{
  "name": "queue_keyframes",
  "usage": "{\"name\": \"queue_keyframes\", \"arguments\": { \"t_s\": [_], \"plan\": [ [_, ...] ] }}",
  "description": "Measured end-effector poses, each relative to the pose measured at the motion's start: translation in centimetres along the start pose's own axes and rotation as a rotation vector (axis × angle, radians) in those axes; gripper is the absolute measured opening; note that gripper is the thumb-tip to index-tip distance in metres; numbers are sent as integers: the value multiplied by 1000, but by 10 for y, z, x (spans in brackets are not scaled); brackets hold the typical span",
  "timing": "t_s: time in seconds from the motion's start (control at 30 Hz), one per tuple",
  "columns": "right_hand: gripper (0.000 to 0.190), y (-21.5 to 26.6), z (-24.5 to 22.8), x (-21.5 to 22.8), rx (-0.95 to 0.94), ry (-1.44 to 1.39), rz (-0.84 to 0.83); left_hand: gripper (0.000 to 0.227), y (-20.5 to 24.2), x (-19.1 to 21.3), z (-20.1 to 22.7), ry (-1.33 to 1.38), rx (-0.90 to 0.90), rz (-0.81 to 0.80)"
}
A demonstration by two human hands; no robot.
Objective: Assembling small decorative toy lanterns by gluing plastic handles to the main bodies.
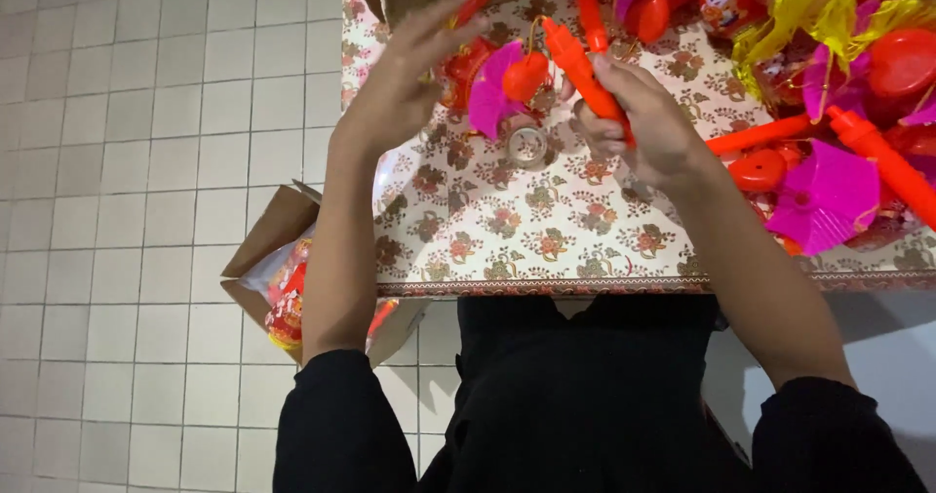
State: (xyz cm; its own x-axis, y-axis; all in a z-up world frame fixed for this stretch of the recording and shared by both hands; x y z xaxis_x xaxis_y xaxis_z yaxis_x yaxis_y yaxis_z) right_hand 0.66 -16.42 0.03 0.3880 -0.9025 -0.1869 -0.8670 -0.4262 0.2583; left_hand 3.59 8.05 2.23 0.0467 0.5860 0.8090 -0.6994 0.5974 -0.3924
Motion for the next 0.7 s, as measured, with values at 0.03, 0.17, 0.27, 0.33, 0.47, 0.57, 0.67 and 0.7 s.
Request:
{"name": "queue_keyframes", "arguments": {
  "t_s": [0.03, 0.17, 0.27, 0.33, 0.47, 0.57, 0.67, 0.7],
  "plan": [
    [30, -3, 1, 1, 4, 0, 3, 81, -5, -1, 5, -1, -5, 0],
    [25, -7, 0, 4, 76, 6, 41, 93, -9, -16, 0, -109, 357, -209],
    [22, -2, -7, 0, 71, 124, 101, 91, -10, -16, -11, -242, 377, -50],
    [26, -1, -9, -1, 64, 211, 133, 91, -7, -13, -13, -332, 392, 15],
    [28, 5, -22, 3, 241, 436, 225, 66, -11, -4, 3, 399, 382, 320],
    [36, 5, -17, 8, 276, 487, 177, 69, -3, -20, -2, 676, 593, 369],
    [32, 6, -11, 8, 391, 401, 94, 84, -5, -39, 5, 905, 666, 362],
    [30, 6, -11, 8, 444, 347, 77, 82, -11, -44, 14, 1101, 539, 358]
  ]
}}
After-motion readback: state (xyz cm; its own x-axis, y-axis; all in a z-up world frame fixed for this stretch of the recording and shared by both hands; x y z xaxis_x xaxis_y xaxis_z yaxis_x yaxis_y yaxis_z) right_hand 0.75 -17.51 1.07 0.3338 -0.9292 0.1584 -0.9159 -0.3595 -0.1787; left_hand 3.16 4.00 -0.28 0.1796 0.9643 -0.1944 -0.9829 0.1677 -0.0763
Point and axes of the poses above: each hand's wrist, its own y-axis away from the middle knuckle, its own x-axis out of the back of the hand, z = x × y, the point moved 5 cm from there along -y, towards the middle knuckle, and after that the axes turned 1 degree about z, right-handed, at the moved point
